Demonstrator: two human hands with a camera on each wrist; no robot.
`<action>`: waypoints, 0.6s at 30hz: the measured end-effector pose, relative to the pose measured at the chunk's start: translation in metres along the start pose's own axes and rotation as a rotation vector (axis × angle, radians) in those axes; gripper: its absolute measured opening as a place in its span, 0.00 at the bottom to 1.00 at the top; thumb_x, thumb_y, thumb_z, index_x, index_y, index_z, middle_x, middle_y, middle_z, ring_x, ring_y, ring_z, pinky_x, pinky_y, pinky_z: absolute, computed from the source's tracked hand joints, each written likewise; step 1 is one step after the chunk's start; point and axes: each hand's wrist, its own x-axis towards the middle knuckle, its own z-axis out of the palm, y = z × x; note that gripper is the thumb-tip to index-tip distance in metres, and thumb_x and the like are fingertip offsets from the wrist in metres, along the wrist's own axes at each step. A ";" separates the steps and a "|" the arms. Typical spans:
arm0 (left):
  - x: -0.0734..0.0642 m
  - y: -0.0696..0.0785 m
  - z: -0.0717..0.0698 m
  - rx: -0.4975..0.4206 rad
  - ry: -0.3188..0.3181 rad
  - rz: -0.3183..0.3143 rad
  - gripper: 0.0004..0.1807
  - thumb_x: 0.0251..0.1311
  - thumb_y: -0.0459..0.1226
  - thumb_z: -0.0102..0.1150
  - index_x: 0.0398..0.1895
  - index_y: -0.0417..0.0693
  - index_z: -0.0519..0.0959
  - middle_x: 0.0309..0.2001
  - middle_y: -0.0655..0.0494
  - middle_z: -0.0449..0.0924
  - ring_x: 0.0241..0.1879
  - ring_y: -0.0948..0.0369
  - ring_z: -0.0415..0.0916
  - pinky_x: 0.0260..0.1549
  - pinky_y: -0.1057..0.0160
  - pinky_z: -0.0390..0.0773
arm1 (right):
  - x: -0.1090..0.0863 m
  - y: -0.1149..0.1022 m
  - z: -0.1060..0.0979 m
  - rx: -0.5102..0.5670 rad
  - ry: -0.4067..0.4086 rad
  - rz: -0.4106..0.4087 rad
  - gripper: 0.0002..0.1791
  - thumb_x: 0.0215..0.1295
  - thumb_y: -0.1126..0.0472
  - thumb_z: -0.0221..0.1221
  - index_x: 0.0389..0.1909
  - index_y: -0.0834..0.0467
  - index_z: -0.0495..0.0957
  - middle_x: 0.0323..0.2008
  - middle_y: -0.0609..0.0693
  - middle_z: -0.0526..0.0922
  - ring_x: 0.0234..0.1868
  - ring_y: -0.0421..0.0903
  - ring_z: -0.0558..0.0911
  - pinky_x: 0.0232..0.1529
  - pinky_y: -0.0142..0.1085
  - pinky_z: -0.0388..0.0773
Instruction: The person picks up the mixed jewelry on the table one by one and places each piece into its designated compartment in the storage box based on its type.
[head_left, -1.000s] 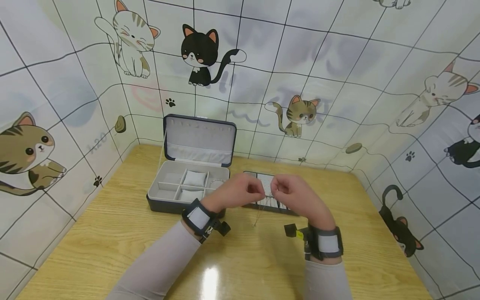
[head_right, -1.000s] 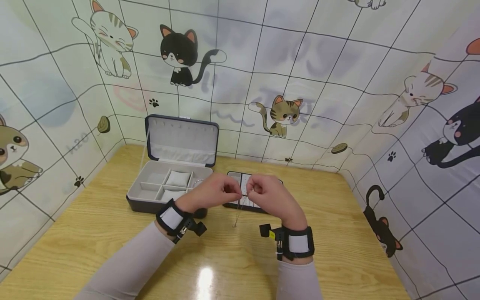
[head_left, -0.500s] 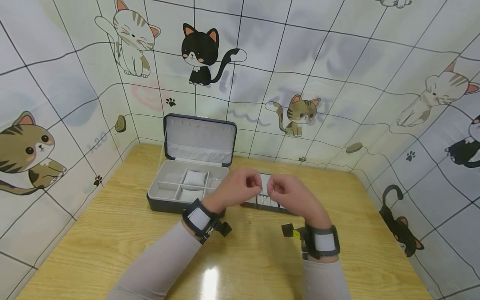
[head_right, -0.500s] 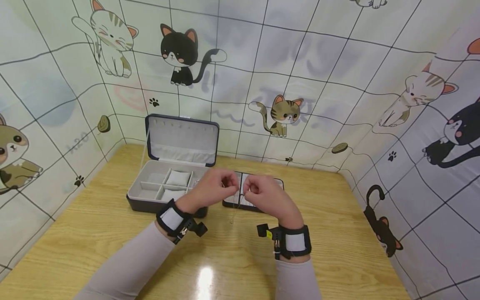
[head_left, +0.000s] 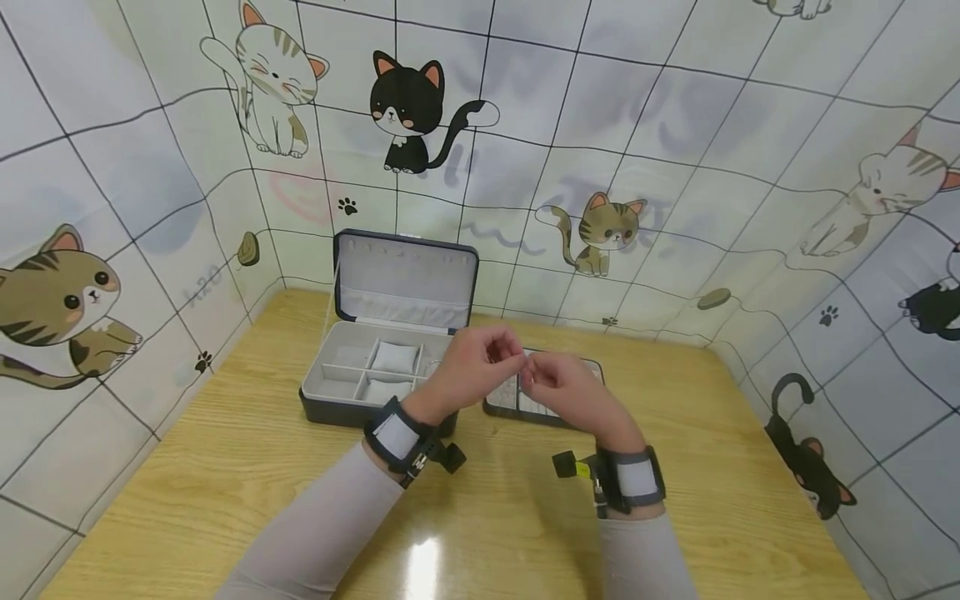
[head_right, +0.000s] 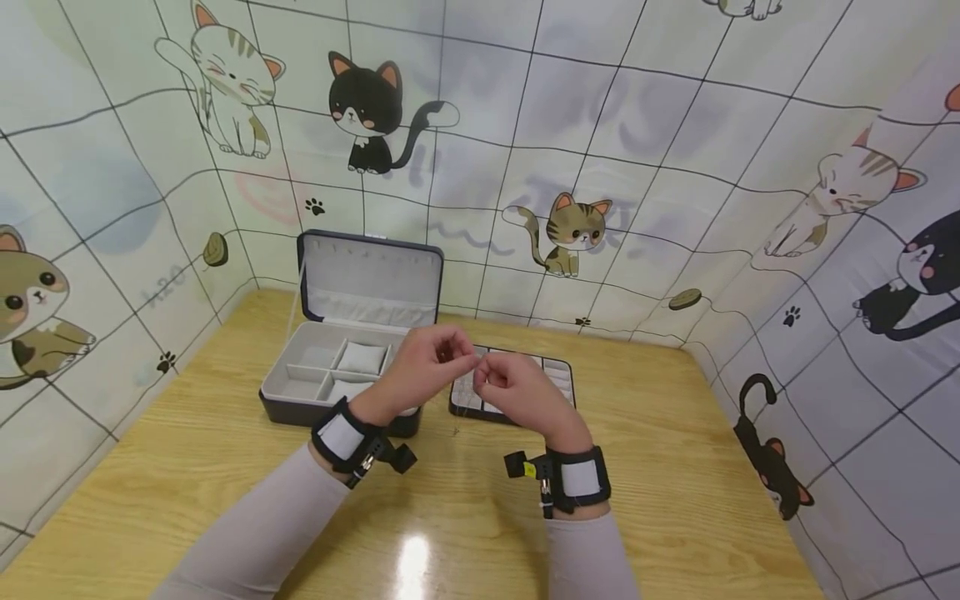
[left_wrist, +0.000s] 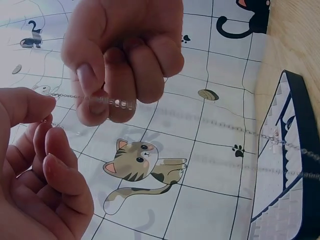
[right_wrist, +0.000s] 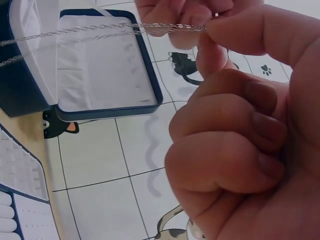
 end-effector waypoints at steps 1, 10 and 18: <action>0.000 0.000 0.000 -0.004 0.008 0.000 0.04 0.67 0.34 0.64 0.33 0.49 0.83 0.27 0.57 0.81 0.28 0.63 0.75 0.31 0.68 0.76 | 0.000 0.001 0.000 0.001 0.002 -0.002 0.11 0.75 0.63 0.60 0.29 0.54 0.75 0.19 0.42 0.62 0.22 0.38 0.64 0.31 0.32 0.65; 0.003 0.002 -0.011 -0.013 0.061 0.033 0.04 0.67 0.35 0.68 0.34 0.49 0.83 0.28 0.56 0.79 0.28 0.61 0.74 0.30 0.67 0.74 | 0.005 0.028 0.000 0.083 -0.030 0.053 0.05 0.72 0.65 0.61 0.33 0.56 0.80 0.21 0.44 0.67 0.24 0.41 0.68 0.33 0.33 0.71; 0.003 0.003 -0.028 -0.024 0.119 0.033 0.06 0.67 0.36 0.70 0.33 0.50 0.83 0.26 0.56 0.79 0.26 0.60 0.72 0.27 0.67 0.71 | 0.022 0.045 0.013 0.070 0.006 0.092 0.05 0.74 0.62 0.61 0.36 0.57 0.82 0.25 0.46 0.71 0.31 0.45 0.73 0.40 0.38 0.74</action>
